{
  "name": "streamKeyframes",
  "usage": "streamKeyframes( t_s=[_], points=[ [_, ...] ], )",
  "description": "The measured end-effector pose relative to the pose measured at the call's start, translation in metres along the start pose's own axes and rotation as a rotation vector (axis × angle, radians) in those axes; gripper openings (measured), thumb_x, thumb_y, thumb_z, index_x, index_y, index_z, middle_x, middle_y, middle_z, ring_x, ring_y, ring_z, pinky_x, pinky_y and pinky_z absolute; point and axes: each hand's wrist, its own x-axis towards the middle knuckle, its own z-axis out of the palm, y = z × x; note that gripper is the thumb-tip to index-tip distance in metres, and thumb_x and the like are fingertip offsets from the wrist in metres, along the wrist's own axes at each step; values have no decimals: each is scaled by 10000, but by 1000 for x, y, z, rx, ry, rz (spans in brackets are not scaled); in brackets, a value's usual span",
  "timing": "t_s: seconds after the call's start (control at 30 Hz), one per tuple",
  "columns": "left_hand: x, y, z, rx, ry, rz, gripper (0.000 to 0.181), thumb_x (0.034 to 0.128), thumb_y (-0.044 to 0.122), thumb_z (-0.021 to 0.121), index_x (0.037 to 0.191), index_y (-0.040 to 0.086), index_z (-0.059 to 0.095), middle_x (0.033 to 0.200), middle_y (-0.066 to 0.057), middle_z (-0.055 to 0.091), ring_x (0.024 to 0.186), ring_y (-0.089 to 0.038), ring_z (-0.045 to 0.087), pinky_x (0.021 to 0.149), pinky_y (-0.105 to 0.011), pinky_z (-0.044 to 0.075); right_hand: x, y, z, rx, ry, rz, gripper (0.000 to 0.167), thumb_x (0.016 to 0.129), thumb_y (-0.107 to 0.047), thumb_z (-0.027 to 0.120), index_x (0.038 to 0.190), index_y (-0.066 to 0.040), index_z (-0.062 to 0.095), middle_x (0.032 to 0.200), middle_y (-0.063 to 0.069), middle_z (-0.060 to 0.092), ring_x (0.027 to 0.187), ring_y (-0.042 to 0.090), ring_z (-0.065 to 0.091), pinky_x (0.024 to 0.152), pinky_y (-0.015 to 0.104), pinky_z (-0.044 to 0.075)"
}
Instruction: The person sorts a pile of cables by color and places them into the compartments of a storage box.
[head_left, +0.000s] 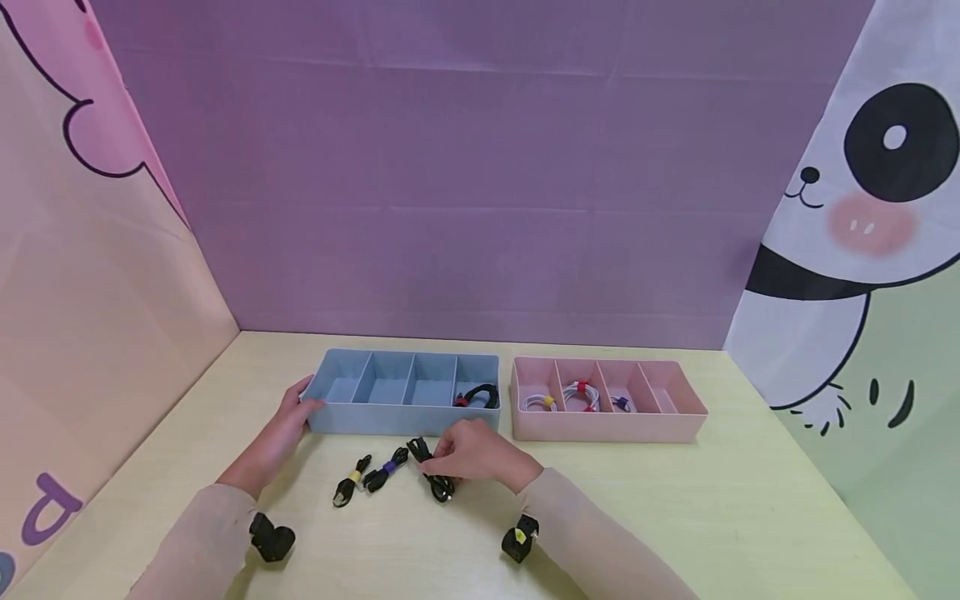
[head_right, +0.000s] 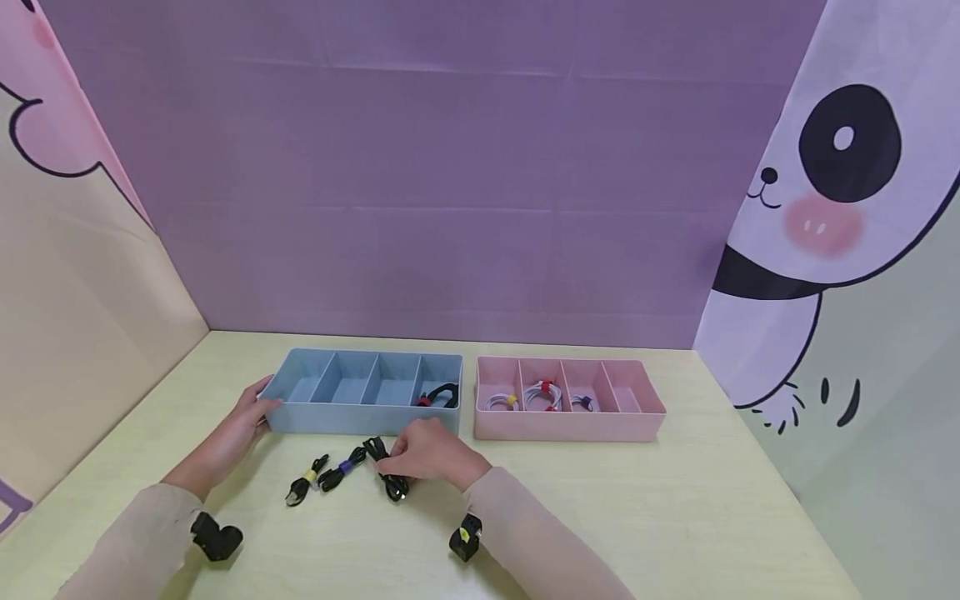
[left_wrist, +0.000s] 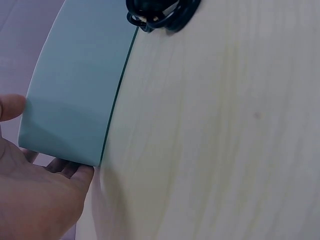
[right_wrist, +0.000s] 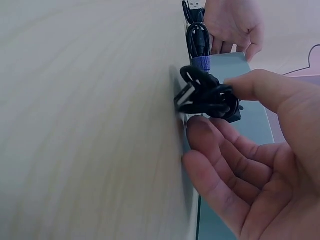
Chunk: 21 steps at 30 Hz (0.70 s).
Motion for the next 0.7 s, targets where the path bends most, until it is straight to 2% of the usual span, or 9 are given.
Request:
streamKeyframes(
  t_s=[0.3, 0.7],
  points=[
    [-1, -2, -1, -2, -4, 10, 728, 1069, 245, 312, 1560, 28, -180, 1608, -273, -169, 1478, -453, -72, 1188, -601, 50, -1, -3, -3, -6, 13, -20, 184, 851, -350, 780, 781, -188, 729, 666, -141, 621, 599, 34, 524, 545, 201, 435],
    [0, -4, 0, -17, -5, 25, 732, 1064, 230, 327, 1568, 43, -169, 1612, -273, -148, 1478, -450, -42, 1189, -605, 69, -2, -3, -5, 5, 43, -45, 199, 857, -364, 762, 818, -181, 694, 735, -151, 629, 662, 28, 565, 607, 214, 486]
  ],
)
